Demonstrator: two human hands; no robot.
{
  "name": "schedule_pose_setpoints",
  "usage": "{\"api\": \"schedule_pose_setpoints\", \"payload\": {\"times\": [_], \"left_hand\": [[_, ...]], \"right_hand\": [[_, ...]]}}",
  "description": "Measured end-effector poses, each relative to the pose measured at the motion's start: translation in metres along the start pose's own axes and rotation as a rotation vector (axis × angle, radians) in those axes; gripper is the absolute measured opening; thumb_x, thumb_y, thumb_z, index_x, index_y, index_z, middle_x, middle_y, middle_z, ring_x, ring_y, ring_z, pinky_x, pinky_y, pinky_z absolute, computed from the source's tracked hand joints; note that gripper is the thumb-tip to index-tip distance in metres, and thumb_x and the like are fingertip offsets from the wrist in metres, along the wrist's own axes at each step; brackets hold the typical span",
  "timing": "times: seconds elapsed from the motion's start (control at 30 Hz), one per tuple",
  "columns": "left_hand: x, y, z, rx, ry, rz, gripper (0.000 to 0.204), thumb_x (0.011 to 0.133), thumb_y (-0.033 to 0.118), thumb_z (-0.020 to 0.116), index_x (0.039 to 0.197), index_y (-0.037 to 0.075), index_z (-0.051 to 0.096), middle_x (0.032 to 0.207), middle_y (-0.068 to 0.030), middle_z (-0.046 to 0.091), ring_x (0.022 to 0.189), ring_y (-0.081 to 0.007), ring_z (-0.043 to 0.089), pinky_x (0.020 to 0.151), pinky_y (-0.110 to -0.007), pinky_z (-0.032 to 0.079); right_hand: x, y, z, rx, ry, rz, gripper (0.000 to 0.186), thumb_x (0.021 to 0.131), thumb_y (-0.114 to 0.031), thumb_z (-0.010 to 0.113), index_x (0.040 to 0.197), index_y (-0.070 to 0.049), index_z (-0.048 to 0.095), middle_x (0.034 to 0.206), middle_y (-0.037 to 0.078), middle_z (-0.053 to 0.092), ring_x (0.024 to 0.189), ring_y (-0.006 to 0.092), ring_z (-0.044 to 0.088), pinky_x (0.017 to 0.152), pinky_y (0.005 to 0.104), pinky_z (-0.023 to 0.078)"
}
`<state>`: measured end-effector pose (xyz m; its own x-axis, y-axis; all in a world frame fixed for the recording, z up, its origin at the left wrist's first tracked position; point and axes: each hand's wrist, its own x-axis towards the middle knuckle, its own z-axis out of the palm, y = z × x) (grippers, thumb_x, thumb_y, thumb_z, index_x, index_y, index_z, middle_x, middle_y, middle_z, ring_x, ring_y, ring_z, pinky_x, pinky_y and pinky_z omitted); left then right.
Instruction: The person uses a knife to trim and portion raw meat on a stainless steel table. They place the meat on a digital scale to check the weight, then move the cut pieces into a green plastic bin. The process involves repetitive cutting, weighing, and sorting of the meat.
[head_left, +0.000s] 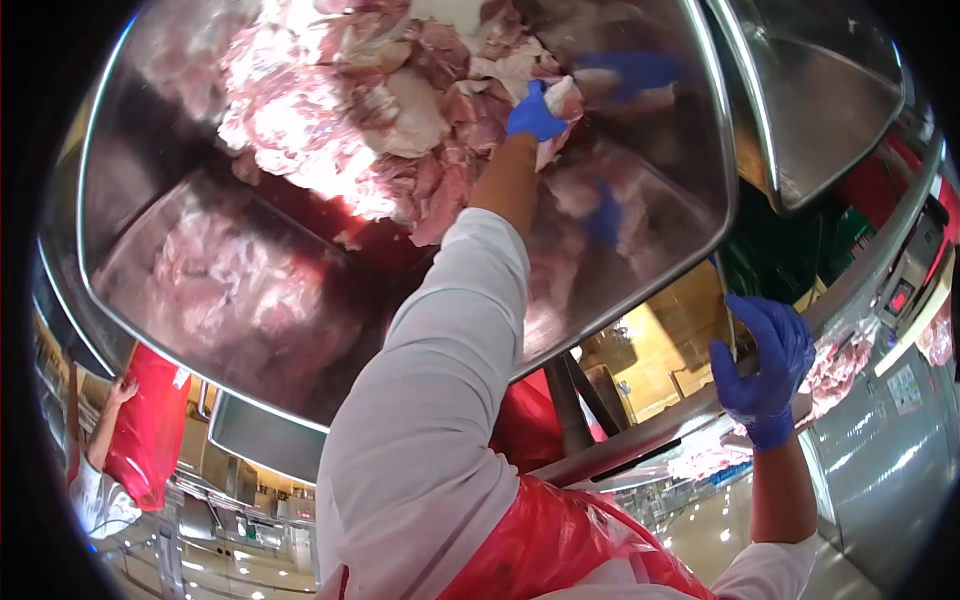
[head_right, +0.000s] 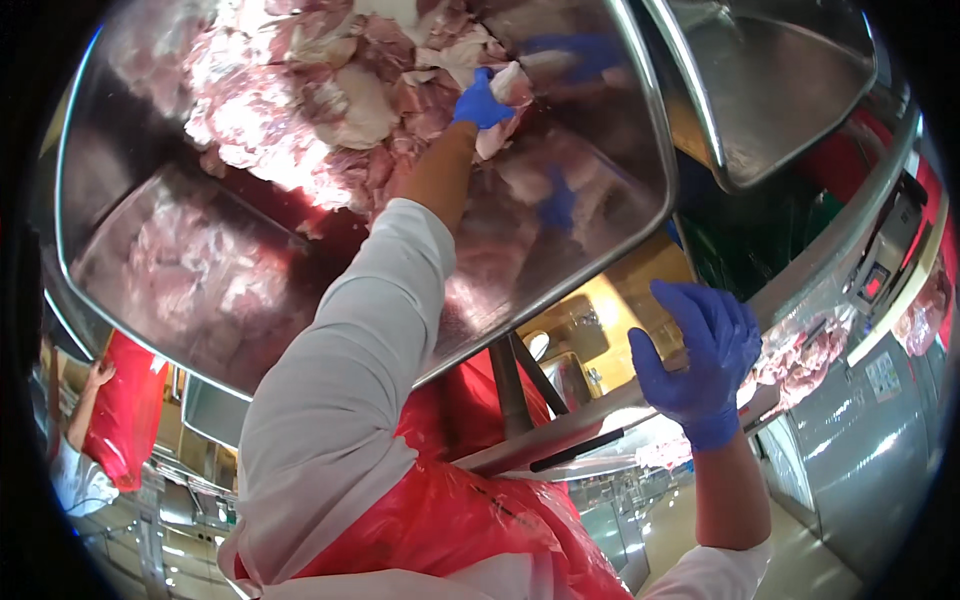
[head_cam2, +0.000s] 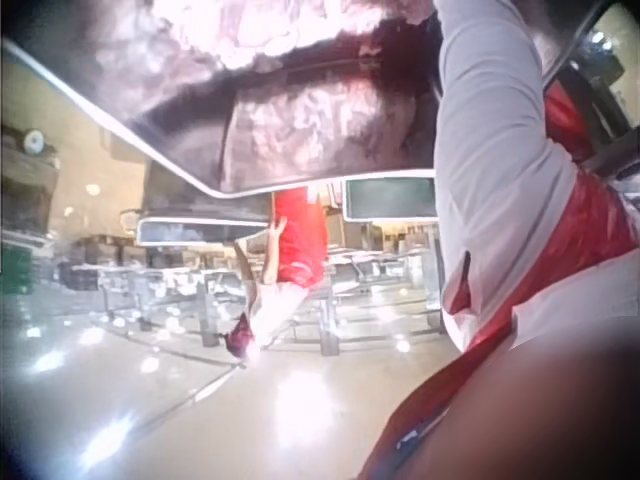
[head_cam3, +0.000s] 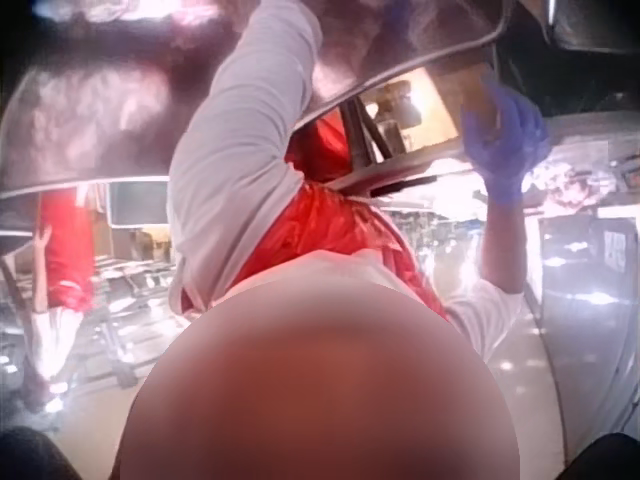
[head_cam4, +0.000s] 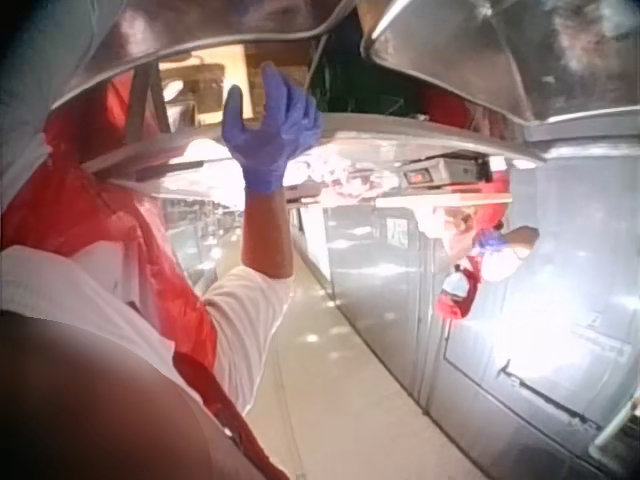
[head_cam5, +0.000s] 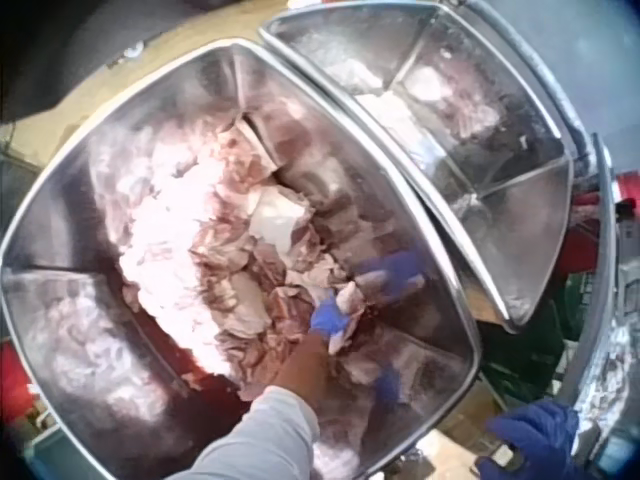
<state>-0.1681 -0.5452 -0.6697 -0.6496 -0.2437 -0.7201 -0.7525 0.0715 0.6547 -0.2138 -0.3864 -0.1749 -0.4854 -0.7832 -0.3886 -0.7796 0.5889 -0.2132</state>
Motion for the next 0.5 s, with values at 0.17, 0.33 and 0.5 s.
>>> {"api": "schedule_pose_setpoints", "payload": {"times": [0.17,0.33,0.5], "left_hand": [[-0.026,-0.029,0.007,-0.666,-0.385,0.049,0.063,0.076,0.021,0.079,0.131,0.004,0.054,0.116,-0.0075,0.065,0.103,-0.0215,0.063,0.094,-0.037,0.049],[-0.101,-0.004,-0.023,-0.931,-0.642,-0.007,0.059,0.08,0.021,0.075,0.132,0.002,0.053,0.121,-0.0101,0.063,0.105,-0.0208,0.062,0.094,-0.038,0.049],[-0.067,0.023,-0.102,0.28,-0.026,0.552,0.063,0.076,0.036,0.081,0.125,0.002,0.058,0.112,-0.014,0.068,0.102,-0.0281,0.065,0.09,-0.04,0.05]], "right_hand": [[0.003,-0.002,-0.002,0.01,0.011,-0.019,0.041,0.074,-0.024,0.076,0.111,-0.012,0.066,0.099,0.007,0.064,0.086,0.0267,0.061,0.077,0.0395,0.045],[0.005,-0.003,-0.004,0.003,0.013,-0.022,0.041,0.075,-0.024,0.075,0.112,-0.012,0.065,0.1,0.007,0.064,0.088,0.0271,0.061,0.078,0.0404,0.045],[-0.003,-0.006,-0.001,0.009,0.002,0.016,0.041,0.075,-0.026,0.075,0.112,-0.011,0.065,0.102,0.007,0.064,0.089,0.0277,0.061,0.079,0.0405,0.044]]}}
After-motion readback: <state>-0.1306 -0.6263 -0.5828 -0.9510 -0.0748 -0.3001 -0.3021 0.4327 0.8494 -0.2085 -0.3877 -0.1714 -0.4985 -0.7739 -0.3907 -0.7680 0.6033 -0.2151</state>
